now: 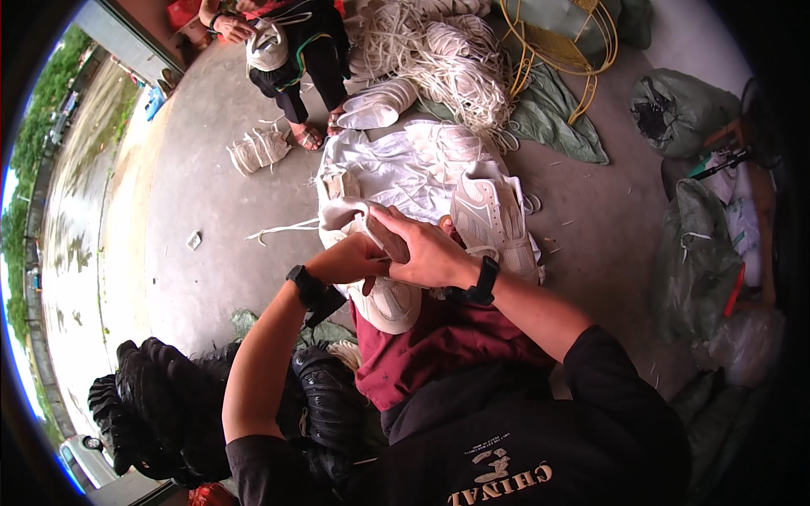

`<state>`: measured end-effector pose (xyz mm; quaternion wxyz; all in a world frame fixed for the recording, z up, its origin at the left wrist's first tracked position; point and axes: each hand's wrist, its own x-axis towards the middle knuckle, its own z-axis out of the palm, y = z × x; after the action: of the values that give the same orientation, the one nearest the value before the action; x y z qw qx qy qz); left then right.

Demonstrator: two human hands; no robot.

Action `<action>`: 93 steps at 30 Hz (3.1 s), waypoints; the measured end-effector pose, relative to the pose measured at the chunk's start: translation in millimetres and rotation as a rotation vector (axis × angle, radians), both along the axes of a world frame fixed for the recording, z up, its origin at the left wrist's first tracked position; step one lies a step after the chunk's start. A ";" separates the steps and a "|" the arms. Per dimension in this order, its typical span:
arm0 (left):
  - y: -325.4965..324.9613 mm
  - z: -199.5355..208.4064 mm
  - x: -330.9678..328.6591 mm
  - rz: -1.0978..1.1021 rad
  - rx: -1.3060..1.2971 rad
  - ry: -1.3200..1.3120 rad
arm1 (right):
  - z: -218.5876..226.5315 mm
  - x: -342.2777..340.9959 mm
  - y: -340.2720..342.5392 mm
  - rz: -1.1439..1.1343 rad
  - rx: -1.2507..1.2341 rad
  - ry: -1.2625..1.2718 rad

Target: Thread white laces through the eyelets of cream-colored shoe uppers.

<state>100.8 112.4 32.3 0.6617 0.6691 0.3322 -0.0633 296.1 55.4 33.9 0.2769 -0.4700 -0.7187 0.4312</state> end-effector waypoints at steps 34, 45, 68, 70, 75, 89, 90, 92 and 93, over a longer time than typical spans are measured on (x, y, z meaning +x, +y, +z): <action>-44.2 7.0 -3.3 0.447 0.470 0.046 | -28.3 7.2 -47.8 -0.123 0.265 -0.139; -50.4 5.0 -7.8 0.408 0.768 0.178 | -54.3 4.4 -49.0 -0.087 0.165 0.037; -48.5 10.7 2.2 0.296 0.863 0.219 | -58.6 19.8 -44.5 -0.037 0.119 0.091; -43.6 9.3 -7.0 0.234 0.935 0.212 | -58.6 21.2 -43.6 -0.021 0.110 0.101; -9.2 24.1 -53.2 0.570 1.026 0.260 | -56.5 27.5 -41.8 0.005 0.070 0.099; -46.1 10.4 14.2 0.267 0.871 0.165 | -63.4 29.7 -39.3 0.001 0.081 0.114; -45.1 10.0 14.2 0.266 0.871 0.170 | -63.8 29.8 -39.0 0.000 0.093 0.119; -43.3 8.9 11.5 0.267 0.870 0.176 | -65.0 28.8 -38.9 0.000 0.105 0.125; -40.8 9.8 10.8 0.283 0.877 0.177 | -65.7 29.2 -38.7 -0.010 0.119 0.136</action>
<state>111.6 71.5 42.1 0.2876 0.8259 0.4706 0.1173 325.3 16.7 -31.8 0.3547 -0.4258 -0.7203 0.4171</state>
